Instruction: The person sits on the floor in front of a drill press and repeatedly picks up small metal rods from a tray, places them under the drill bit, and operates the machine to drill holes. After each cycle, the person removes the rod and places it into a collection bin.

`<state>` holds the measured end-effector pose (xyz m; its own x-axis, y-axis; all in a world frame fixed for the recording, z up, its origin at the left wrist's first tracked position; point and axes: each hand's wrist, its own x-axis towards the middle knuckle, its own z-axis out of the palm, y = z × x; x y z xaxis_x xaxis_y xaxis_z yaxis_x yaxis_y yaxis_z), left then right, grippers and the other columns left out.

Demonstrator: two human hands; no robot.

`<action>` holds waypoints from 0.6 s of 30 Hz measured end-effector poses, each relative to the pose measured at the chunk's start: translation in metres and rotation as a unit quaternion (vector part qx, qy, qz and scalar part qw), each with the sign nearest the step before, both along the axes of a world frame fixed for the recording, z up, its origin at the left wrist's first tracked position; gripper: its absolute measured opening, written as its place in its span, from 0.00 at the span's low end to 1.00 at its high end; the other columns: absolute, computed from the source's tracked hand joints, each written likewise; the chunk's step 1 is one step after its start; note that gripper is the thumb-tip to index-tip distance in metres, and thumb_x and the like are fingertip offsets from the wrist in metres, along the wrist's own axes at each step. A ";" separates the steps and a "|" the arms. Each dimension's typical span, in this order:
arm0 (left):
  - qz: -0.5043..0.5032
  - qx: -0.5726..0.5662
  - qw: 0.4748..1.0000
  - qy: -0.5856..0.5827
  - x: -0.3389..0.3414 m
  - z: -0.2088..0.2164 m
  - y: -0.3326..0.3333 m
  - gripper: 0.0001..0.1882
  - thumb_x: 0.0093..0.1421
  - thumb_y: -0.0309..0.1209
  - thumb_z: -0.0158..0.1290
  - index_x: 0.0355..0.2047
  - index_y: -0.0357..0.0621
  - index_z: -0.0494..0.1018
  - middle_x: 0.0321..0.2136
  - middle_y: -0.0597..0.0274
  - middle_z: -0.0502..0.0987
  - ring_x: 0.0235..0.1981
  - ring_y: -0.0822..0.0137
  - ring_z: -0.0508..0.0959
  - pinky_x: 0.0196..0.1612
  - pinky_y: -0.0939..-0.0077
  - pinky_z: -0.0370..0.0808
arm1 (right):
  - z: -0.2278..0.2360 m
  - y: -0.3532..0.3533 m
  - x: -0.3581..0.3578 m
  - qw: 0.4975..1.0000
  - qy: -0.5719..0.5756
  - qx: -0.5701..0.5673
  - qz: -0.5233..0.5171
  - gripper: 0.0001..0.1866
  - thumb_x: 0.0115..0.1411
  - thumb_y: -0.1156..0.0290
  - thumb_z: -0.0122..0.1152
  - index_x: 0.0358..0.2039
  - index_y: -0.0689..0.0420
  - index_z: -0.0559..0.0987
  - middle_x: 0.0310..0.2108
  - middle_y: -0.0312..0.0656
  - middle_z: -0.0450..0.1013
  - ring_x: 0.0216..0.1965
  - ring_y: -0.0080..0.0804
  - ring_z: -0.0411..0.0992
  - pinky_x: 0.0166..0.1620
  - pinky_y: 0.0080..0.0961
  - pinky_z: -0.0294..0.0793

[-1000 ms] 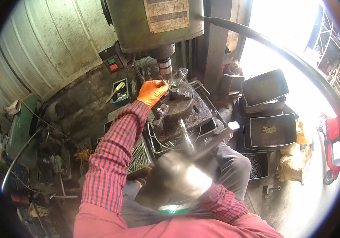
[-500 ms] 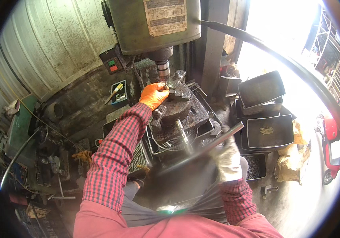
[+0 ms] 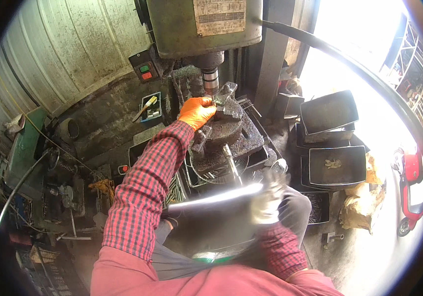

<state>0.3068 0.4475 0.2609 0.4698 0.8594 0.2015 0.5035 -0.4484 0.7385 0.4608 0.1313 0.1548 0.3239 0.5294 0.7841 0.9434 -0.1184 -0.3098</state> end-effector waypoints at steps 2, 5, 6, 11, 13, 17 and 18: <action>-0.006 -0.022 0.999 -0.023 0.001 0.000 0.001 0.15 0.63 0.40 0.62 0.44 0.43 0.85 0.32 0.65 0.86 0.37 0.77 0.81 0.45 0.74 0.76 | -0.016 -0.004 -0.041 0.770 0.550 -0.288 0.147 0.27 0.66 0.49 0.69 0.59 0.54 0.81 0.48 0.52 0.81 0.46 0.45 0.79 0.53 0.40 0.80; 0.000 -0.010 1.000 -0.007 0.002 -0.001 0.003 0.16 0.63 0.42 0.63 0.44 0.44 0.85 0.31 0.65 0.85 0.36 0.76 0.81 0.45 0.74 0.75 | 0.022 -0.018 -0.080 0.675 0.557 -0.344 0.339 0.40 0.70 0.33 0.53 0.66 0.55 0.77 0.51 0.52 0.81 0.54 0.41 0.77 0.59 0.39 0.75; 0.005 -0.002 1.000 0.007 0.002 -0.001 0.003 0.16 0.63 0.42 0.63 0.44 0.44 0.86 0.32 0.66 0.85 0.36 0.76 0.81 0.45 0.74 0.75 | 0.045 -0.019 -0.085 0.662 0.570 -0.296 0.387 0.44 0.68 0.30 0.52 0.67 0.56 0.76 0.53 0.53 0.80 0.58 0.41 0.76 0.63 0.39 0.72; -0.015 -0.019 0.999 -0.028 0.000 0.001 0.002 0.19 0.61 0.45 0.62 0.46 0.48 0.86 0.38 0.54 0.88 0.41 0.57 0.88 0.47 0.65 0.79 | 0.138 -0.016 0.017 0.951 -0.007 -0.137 0.278 0.50 0.44 0.49 0.86 0.64 0.60 0.74 0.62 0.49 0.75 0.67 0.48 0.70 0.73 0.52 0.60; -0.004 0.001 1.000 -0.011 0.000 0.002 0.001 0.18 0.61 0.43 0.63 0.45 0.47 0.86 0.35 0.57 0.87 0.39 0.65 0.86 0.46 0.68 0.78 | 0.117 -0.010 0.031 0.940 -0.011 -0.254 0.229 0.48 0.41 0.54 0.86 0.62 0.58 0.75 0.59 0.49 0.76 0.64 0.49 0.72 0.74 0.54 0.59; 0.001 -0.017 1.000 -0.017 0.001 0.004 -0.002 0.16 0.60 0.42 0.64 0.43 0.46 0.87 0.33 0.66 0.87 0.36 0.74 0.82 0.44 0.71 0.76 | 0.027 0.003 -0.030 0.914 0.286 -0.243 0.155 0.33 0.54 0.62 0.77 0.59 0.59 0.78 0.55 0.49 0.79 0.56 0.46 0.78 0.68 0.48 0.71; -0.001 -0.021 0.999 -0.026 0.001 0.004 -0.002 0.16 0.60 0.42 0.64 0.43 0.46 0.87 0.33 0.66 0.87 0.37 0.74 0.82 0.44 0.71 0.76 | 0.012 0.001 -0.057 0.822 0.502 -0.159 0.217 0.30 0.62 0.59 0.70 0.61 0.61 0.77 0.57 0.50 0.78 0.56 0.46 0.78 0.66 0.43 0.73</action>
<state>0.3077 0.4456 0.2652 0.4619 0.8667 0.1885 0.4631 -0.4169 0.7821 0.4041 0.1325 0.1667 0.4500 0.8923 0.0363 0.2071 -0.0647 -0.9762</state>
